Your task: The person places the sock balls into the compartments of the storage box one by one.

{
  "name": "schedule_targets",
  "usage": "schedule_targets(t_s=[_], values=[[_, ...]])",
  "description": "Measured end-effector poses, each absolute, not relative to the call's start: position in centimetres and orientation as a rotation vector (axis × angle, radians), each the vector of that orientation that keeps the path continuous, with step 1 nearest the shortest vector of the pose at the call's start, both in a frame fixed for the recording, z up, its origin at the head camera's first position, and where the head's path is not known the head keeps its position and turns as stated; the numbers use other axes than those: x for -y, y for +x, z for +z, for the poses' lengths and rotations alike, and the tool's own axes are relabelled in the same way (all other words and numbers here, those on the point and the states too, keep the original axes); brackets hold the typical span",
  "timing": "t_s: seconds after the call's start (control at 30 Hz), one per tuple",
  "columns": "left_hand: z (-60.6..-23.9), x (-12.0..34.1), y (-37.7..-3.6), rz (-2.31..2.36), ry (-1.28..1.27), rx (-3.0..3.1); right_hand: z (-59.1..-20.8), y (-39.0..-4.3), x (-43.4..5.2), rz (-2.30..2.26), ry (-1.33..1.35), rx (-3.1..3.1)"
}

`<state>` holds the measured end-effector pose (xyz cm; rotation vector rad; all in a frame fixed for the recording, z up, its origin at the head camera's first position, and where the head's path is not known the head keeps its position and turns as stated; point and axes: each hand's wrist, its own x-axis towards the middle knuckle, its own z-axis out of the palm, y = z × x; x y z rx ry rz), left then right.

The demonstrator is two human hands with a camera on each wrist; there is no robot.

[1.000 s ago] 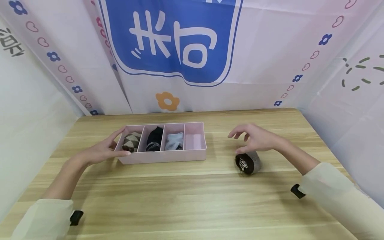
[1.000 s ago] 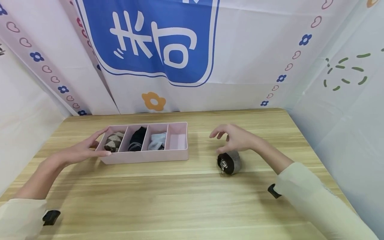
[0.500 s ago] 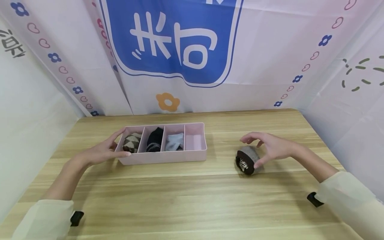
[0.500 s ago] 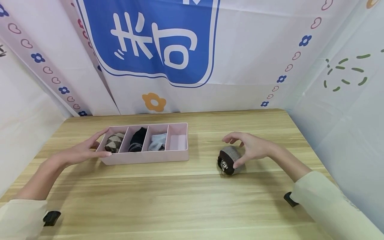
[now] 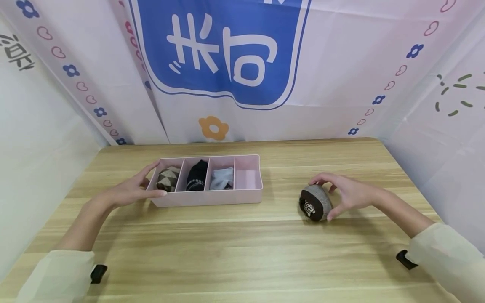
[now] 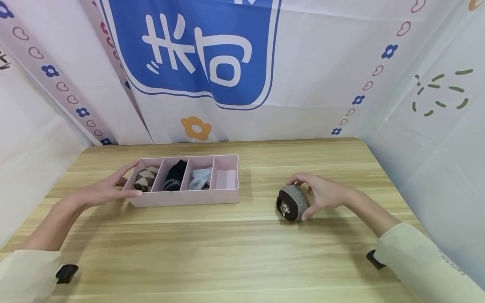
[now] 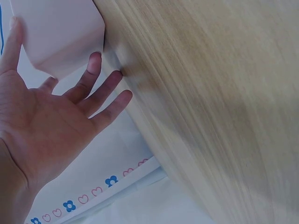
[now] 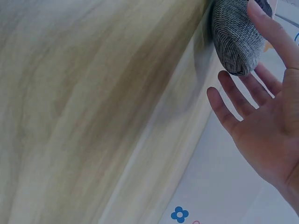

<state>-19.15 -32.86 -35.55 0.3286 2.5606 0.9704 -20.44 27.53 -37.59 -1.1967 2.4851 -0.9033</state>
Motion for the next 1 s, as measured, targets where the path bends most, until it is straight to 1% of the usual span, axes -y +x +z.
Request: schedule_targets(t_s=[0.27,0.6,1.0], values=[[-35.7,32.9,-19.3,0.975,0.341,-2.562,-37.8,-20.4,-27.3,-0.980,-1.194,-2.482],[-35.8,33.1,-19.2,0.976,0.342,-2.565,-38.2,-20.7,-27.2,-0.958,-1.216,-2.504],[-35.7,33.0,-19.3,0.977,0.350,-2.567,-37.6,-21.4,-26.1,-0.939,-1.242,-2.509]])
